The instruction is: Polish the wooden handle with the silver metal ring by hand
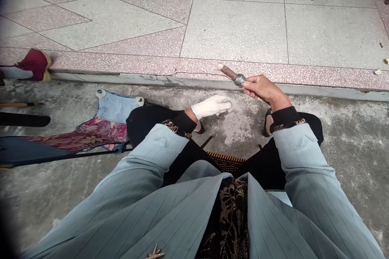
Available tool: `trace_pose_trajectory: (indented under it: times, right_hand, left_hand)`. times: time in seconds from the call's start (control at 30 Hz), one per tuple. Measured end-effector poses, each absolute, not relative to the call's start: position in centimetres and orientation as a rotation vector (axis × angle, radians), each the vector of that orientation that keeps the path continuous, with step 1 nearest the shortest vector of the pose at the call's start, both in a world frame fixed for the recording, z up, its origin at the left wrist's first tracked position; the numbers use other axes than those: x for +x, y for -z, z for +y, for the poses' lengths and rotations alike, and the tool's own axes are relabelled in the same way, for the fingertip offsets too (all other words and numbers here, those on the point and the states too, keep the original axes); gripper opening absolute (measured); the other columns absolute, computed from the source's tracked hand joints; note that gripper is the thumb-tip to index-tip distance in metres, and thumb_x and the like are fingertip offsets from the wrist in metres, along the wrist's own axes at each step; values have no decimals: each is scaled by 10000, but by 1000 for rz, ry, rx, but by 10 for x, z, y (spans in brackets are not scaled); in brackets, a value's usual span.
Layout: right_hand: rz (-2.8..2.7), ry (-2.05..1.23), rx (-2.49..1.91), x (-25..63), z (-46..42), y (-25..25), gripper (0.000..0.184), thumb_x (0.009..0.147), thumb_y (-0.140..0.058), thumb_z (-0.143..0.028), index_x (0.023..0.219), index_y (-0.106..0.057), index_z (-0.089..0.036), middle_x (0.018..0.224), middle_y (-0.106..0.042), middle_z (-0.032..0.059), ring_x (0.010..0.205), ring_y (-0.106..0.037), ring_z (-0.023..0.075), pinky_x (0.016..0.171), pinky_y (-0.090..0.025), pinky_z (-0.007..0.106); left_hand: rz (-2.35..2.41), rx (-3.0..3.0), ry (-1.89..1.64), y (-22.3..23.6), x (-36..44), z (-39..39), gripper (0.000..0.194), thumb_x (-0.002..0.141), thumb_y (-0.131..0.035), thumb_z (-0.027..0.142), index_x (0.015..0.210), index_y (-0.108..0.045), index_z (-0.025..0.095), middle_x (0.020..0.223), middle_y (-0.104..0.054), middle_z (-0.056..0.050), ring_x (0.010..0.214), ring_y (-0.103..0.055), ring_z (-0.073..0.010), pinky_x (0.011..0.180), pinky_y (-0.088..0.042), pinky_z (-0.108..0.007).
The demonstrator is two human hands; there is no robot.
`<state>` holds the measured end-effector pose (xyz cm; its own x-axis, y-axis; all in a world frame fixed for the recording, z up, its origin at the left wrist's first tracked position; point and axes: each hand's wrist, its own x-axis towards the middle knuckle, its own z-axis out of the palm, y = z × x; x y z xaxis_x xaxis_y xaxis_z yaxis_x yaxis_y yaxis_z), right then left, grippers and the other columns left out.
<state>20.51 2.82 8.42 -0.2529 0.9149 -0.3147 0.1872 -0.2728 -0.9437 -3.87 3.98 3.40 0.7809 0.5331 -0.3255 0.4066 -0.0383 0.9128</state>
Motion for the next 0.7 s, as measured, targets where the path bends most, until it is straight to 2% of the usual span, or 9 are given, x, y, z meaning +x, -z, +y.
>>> trace_pose_trajectory:
  times: [0.1, 0.37, 0.6, 0.7]
  right_hand:
    - [-1323, -1589, -1473, 201, 29, -79, 351, 724, -802, -468, 693, -645, -155, 571, -571, -1, 449, -429, 63, 404, -309, 214]
    - [-1433, -1537, -1611, 202, 35, -70, 336, 806, -740, -429, 655, -614, -157, 556, -550, -9, 443, -423, 62, 413, -311, 216]
    - [-1543, -1560, -1665, 197, 30, -81, 389, 825, -699, -505, 664, -591, -168, 595, -548, 1, 488, -420, 80, 469, -333, 238]
    - [-1625, -1500, -1742, 201, 34, -76, 405, 843, -662, -524, 668, -580, -168, 612, -553, 10, 505, -431, 89, 491, -341, 247]
  left_hand:
    - [712, 1703, -96, -38, -34, 34, 321, 899, -490, 437, 848, -628, 151, 659, -491, 16, 521, -423, -72, 483, -339, -194]
    - [695, 2039, -28, -30, -33, 38, 329, 900, -454, 413, 749, -589, 154, 676, -543, 4, 603, -458, -106, 581, -325, -234]
    - [623, 2250, 58, -21, -30, 39, 347, 930, -399, 397, 821, -623, 155, 817, -625, -38, 704, -517, -141, 654, -344, -248]
    - [637, 2291, 83, -21, -30, 38, 359, 942, -397, 392, 854, -647, 149, 818, -639, -42, 691, -524, -143, 644, -341, -253]
